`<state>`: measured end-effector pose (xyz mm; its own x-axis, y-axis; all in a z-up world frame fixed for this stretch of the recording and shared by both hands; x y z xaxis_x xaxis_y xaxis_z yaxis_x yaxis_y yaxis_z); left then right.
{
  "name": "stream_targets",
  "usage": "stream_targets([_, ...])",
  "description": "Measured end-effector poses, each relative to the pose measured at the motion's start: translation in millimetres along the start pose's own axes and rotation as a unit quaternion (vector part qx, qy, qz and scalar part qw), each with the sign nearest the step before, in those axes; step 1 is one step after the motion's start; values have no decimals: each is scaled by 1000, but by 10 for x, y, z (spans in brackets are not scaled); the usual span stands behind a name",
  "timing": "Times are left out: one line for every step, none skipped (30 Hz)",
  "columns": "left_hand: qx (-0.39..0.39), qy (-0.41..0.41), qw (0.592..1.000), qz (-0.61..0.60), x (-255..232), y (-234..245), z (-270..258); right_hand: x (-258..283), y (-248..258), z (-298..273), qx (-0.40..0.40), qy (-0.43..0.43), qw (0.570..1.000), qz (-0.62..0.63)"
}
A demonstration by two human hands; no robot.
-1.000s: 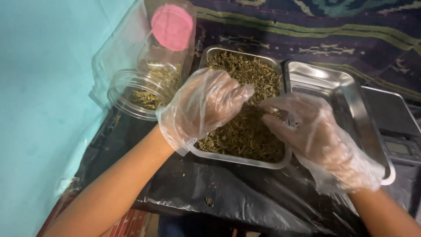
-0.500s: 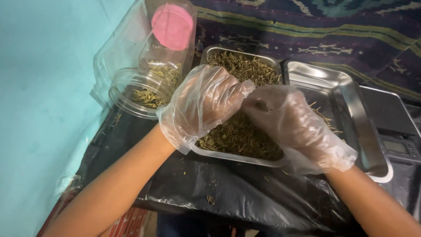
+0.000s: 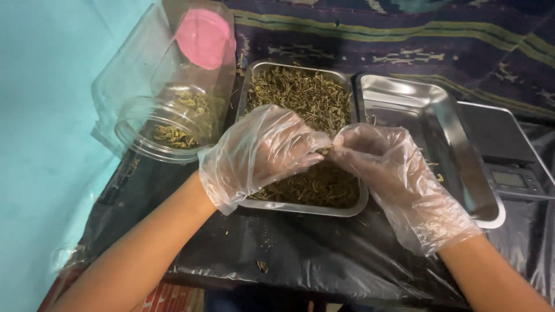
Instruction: Sorting dried tea leaves by hand to remove stems and debris
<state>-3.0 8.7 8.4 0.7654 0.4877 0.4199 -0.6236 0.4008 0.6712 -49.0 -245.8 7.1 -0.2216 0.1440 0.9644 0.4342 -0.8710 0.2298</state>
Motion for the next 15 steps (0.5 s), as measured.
stream_targets([30, 23, 989, -140, 22, -20, 27, 50, -52, -10, -10, -5, 1000, 17])
stream_targets([59, 47, 958, -277, 39, -46, 48, 98, -106, -20, -20, -10, 999, 34])
stream_targets([61, 47, 957, -278, 46, -70, 15, -59, -21, 12, -20, -11, 999, 37])
stream_targets([65, 28, 985, -160, 38, -85, -15, -193, 54, 44, 3, 40, 999, 4])
stream_targets([65, 7, 997, -38, 35, -106, -33, -321, 138, 75, 25, 92, 995, -31])
stream_targets([66, 5, 997, -38, 33, -97, -62, -305, 141, 54, 23, 92, 995, -30])
stream_targets([56, 12, 993, -102, 44, -83, -87, -298, 154, 35, 8, 62, 998, -4])
stream_targets([45, 18, 985, -166, 55, -69, -110, -290, 166, 15, -6, 32, 999, 23])
stream_targets([46, 16, 985, -167, 43, -92, -106, -234, 98, 22, -9, 32, 999, 24])
stream_targets([49, 15, 991, -122, 28, -112, -100, -178, 42, 26, -43, 36, 997, 60])
stream_targets([51, 13, 996, -76, 20, -131, -89, -114, -8, 35, -77, 41, 992, 96])
stream_targets([51, 11, 996, -77, 1, -100, -57, -179, 13, 38, -79, 41, 991, 97])
stream_targets([47, 1, 996, -81, -9, -67, -20, -223, 30, 59, -49, 72, 993, 74])
stream_targets([43, -10, 995, -85, -18, -33, 12, -268, 43, 80, -18, 103, 993, 52])
stream_targets([43, -10, 995, -85, -13, -26, 19, -200, 29, 61, -19, 103, 993, 52])
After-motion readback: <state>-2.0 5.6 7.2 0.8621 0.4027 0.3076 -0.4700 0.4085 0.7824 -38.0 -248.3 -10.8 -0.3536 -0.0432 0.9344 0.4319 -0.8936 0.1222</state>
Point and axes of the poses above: each hand's wrist, its own z-axis towards the middle knuckle, its own y-axis out of the back of the hand, x = y × z, the point moved 2 cm from there along z, towards the middle knuckle, and after that the axes turned 15 degrees about x, right-handed, at the moved point
